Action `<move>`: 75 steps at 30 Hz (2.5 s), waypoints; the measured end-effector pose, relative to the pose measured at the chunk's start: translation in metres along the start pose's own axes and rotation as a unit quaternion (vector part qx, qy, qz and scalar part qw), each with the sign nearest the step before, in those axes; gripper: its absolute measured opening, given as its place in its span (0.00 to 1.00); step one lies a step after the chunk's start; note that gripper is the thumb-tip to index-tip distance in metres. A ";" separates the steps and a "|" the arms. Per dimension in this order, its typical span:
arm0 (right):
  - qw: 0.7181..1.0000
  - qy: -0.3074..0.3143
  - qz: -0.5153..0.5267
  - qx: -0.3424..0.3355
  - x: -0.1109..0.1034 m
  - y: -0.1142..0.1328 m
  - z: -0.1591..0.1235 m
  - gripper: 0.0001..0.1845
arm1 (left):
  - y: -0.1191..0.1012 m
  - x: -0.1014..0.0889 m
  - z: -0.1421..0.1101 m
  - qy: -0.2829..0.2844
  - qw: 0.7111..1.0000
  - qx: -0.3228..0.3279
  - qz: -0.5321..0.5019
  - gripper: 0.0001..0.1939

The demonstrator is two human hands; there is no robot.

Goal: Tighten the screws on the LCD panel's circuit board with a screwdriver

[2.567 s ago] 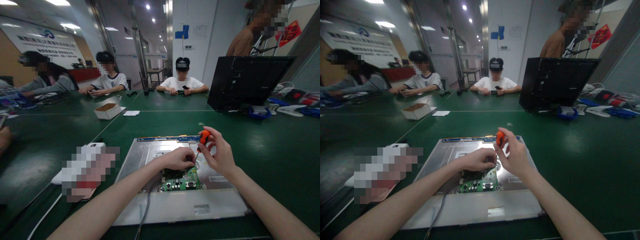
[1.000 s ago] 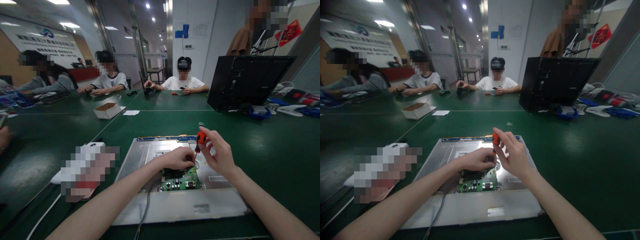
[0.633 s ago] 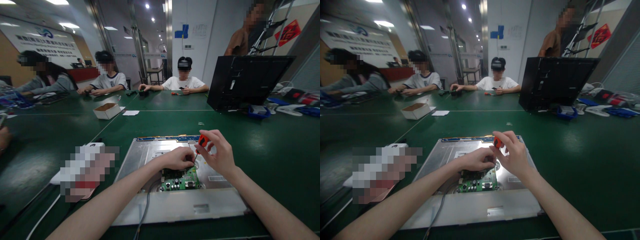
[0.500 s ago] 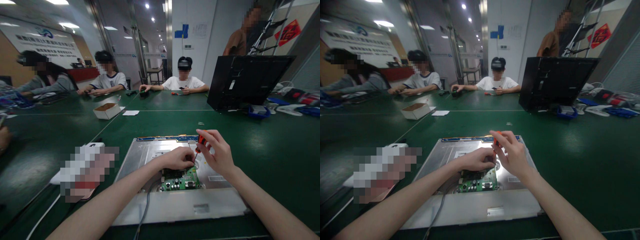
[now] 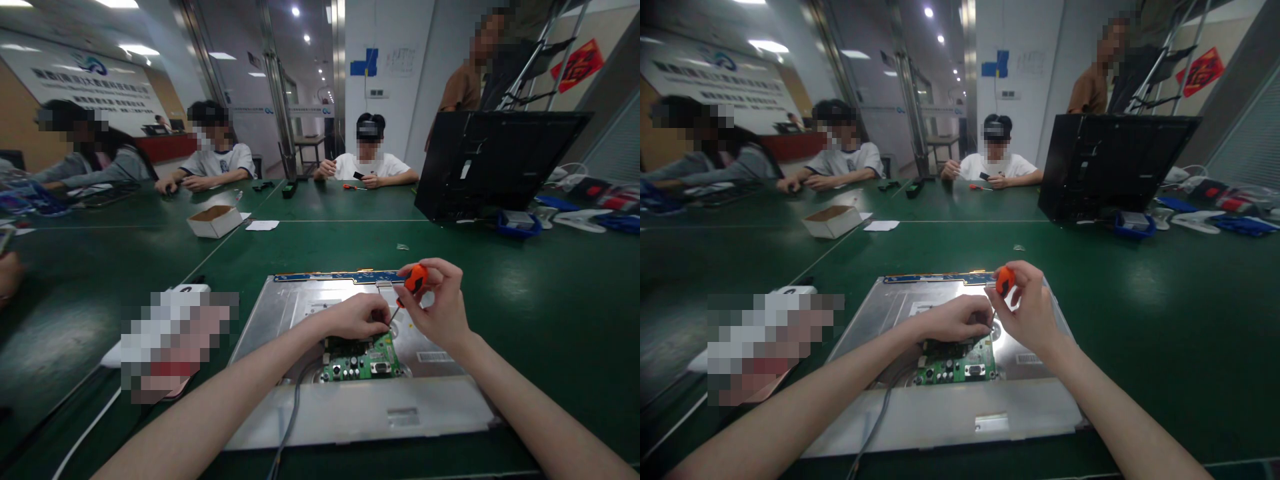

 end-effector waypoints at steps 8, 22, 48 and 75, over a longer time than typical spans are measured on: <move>0.999 0.024 -0.035 -0.012 0.001 0.001 0.000 0.21 | -0.001 -0.001 -0.001 -0.001 1.000 0.007 -0.006 0.03; 0.999 0.017 -0.049 -0.004 -0.001 0.001 0.001 0.23 | 0.000 0.000 0.000 0.003 1.000 0.005 -0.005 0.04; 0.997 0.051 -0.043 -0.027 0.004 0.010 0.004 0.22 | 0.001 0.001 0.000 0.002 1.000 -0.004 -0.018 0.04; 0.997 0.057 -0.051 -0.017 0.004 0.009 0.003 0.23 | -0.001 -0.001 -0.001 -0.002 1.000 0.008 -0.002 0.03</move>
Point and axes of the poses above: each hand's wrist, its own z-axis towards the middle knuckle, its own x-axis out of the palm, y = z × x, the point moved 9 cm from there along z, towards the middle knuckle, and after that the axes turned 8 degrees about z, right-handed, at the moved point
